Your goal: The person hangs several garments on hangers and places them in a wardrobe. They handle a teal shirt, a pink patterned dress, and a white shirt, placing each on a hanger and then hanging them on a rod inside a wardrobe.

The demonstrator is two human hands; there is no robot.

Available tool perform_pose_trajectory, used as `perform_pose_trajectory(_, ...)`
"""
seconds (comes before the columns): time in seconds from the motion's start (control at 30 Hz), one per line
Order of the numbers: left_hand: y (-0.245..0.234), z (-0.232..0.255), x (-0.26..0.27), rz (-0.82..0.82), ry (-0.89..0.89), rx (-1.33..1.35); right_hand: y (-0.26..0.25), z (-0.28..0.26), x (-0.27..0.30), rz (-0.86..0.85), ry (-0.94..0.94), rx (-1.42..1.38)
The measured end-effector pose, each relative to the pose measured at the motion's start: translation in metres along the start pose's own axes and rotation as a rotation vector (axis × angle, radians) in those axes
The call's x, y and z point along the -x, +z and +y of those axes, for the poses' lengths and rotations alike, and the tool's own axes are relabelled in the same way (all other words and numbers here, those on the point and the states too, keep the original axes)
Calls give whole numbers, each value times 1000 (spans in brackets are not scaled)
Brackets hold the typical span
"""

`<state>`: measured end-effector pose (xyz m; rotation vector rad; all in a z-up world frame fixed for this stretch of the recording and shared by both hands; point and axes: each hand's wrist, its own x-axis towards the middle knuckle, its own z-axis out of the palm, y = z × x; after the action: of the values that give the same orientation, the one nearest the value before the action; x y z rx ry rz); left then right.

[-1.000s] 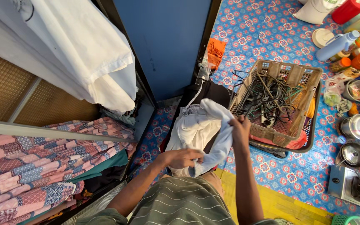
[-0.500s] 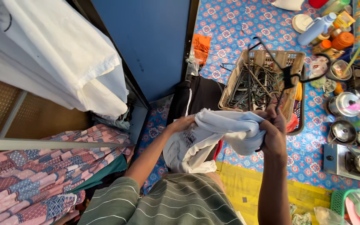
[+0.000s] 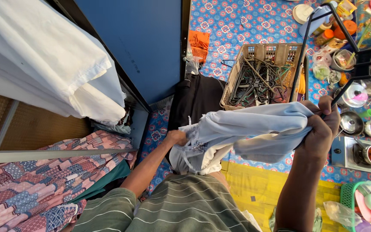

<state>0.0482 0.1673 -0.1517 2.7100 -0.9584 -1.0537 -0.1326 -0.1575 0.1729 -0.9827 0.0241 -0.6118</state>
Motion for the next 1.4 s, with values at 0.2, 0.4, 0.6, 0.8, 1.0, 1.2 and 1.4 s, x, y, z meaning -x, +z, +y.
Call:
perform_pose_trajectory(0.2, -74, -30, 34, 827, -205, 150, -25, -4, -21, 109, -95, 11)
perform_pose_trajectory(0.4, -236, -46, 127, 1311, -16, 431, -84, -36, -52, 289, -252, 171)
perform_pose_trajectory(0.6, -342, 3, 206, 1290, 488, 461, -122, -21, -70, 336, -343, 294)
perform_pose_trajectory(0.8, -335, 60, 229, 1231, 560, 533, -80, 54, -49, 328, -123, 791)
perform_pose_trajectory(1.0, -310, 73, 201, 1090, 423, 483, -2, 81, -43, 97, 68, 1591)
perform_pose_trajectory(1.2, -289, 88, 191, 1043, 483, 527, 118, 110, 3, -72, 25, 1183)
perform_pose_trajectory(1.4, -281, 65, 187, 1001, 408, 438, 128, 165, -16, -253, -8, 1076)
